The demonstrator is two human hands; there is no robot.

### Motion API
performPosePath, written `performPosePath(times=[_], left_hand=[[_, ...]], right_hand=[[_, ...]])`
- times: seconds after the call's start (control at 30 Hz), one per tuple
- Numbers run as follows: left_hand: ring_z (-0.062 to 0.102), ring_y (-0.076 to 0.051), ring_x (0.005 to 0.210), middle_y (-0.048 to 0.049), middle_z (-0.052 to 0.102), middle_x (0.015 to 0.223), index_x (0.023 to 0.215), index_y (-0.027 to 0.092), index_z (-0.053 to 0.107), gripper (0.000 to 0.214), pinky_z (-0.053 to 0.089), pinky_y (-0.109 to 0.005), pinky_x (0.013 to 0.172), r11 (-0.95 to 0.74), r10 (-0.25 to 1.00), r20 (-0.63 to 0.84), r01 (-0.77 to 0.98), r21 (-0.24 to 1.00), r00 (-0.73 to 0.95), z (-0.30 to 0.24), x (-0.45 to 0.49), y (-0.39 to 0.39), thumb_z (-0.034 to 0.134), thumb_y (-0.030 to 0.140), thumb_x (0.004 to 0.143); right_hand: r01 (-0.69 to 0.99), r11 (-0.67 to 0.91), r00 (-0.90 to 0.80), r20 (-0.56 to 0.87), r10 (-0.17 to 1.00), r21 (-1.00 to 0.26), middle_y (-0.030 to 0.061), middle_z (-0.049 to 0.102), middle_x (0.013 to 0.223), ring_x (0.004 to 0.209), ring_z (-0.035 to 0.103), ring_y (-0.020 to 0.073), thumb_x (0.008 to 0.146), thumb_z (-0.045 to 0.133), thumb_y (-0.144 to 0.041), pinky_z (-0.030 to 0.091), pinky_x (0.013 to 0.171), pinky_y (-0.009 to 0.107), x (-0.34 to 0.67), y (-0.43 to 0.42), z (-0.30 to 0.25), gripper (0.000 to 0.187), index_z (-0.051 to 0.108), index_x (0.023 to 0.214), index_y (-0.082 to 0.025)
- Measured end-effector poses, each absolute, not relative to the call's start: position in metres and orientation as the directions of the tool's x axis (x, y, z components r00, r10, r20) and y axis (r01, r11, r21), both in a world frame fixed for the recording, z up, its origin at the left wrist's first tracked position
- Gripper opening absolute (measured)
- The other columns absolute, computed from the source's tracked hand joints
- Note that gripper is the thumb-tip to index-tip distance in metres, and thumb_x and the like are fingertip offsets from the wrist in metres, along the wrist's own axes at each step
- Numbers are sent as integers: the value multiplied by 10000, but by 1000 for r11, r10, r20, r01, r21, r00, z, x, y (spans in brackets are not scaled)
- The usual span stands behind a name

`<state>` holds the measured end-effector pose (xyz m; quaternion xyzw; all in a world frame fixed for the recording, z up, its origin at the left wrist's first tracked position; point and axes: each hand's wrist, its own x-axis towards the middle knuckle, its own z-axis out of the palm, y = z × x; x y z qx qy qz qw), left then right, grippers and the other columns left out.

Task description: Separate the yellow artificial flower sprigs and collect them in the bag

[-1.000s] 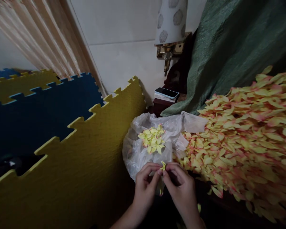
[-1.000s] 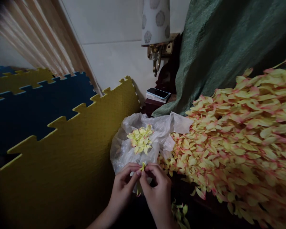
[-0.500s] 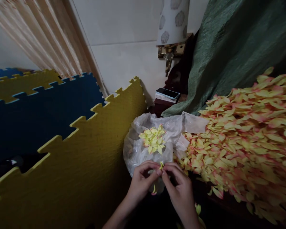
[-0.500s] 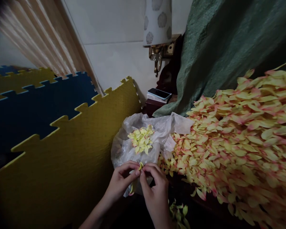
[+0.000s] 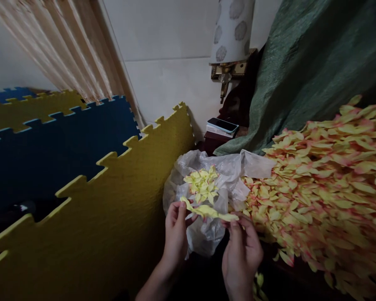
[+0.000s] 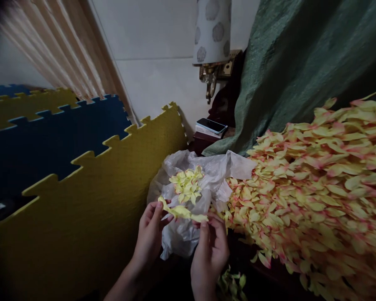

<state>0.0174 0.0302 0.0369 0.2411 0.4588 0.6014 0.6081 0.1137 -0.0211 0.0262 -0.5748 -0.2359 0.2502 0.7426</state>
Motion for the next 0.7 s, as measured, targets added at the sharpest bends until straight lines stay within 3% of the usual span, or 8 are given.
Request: performPosePath(times=[0.17, 0.27, 0.33, 0.4, 0.47, 0.53, 0.6, 0.7], left_hand=[[666, -158, 788, -15, 671, 850, 766, 164, 594, 372, 559, -282, 685, 43, 901, -292, -602, 797, -322, 31, 6, 42, 803, 454, 662], [671, -146, 772, -3, 674, 834, 773, 168, 586, 374, 556, -265, 683, -8, 878, -272, -581, 814, -395, 26, -6, 49, 797, 458, 665], [670, -136, 731, -15, 691, 834, 765, 161, 593, 379, 550, -249, 659, 38, 896, -277, -561, 827, -346, 26, -8, 49, 799, 461, 659], [672, -135, 695, -28, 712, 827, 761, 155, 595, 383, 543, -240, 635, 95, 920, -285, -554, 827, -269, 27, -5, 46, 809, 453, 648], [687, -150, 682, -30, 729, 791, 776, 160, 591, 377, 532, -235, 616, 122, 938, -279, -555, 823, -207, 29, 2, 42, 813, 439, 653], [702, -166, 694, -28, 743, 764, 823, 169, 600, 354, 524, -236, 628, 115, 952, -250, -547, 829, -178, 32, 9, 38, 809, 412, 676], [710, -172, 725, -37, 761, 776, 900, 171, 635, 337, 523, -239, 662, 105, 963, -219, -528, 843, -158, 33, 12, 36, 808, 375, 695], [703, -161, 721, -59, 776, 794, 947, 149, 708, 316, 512, -221, 664, 140, 977, -200, -487, 862, -73, 33, 11, 34, 809, 322, 704]], right_hand=[[-95, 340, 873, 86, 481, -936, 39, 602, 834, 723, 596, 182, 867, 591, -290, 522, 657, 303, 117, -15, 26, 62, 592, 846, -232], [35, 407, 906, 200, 373, -913, 7, 591, 794, 691, 589, 172, 865, 590, -250, 510, 635, 291, 140, -8, 26, 15, 597, 855, -240], [129, 378, 883, 280, 377, -917, 26, 618, 848, 729, 613, 180, 852, 617, -267, 523, 677, 311, 157, 6, 29, 87, 628, 922, -216], [281, 325, 782, 412, 468, -903, 75, 645, 949, 838, 639, 211, 832, 636, -287, 536, 745, 350, 168, 25, 33, 158, 669, 948, -185], [487, 267, 547, 529, 648, -831, 109, 653, 1021, 889, 639, 231, 817, 619, -291, 533, 797, 392, 173, 44, 39, 177, 715, 912, -178], [627, 240, 341, 539, 770, -741, 116, 660, 1026, 868, 637, 231, 821, 576, -271, 527, 809, 410, 170, 54, 46, 200, 740, 896, -183], [655, 241, 274, 523, 807, -716, 106, 670, 970, 812, 638, 216, 841, 553, -250, 530, 779, 394, 162, 50, 53, 206, 741, 897, -186], [507, 296, 227, 457, 860, -809, 77, 672, 885, 757, 637, 191, 862, 588, -255, 545, 705, 331, 146, 30, 59, 145, 722, 861, -200]])
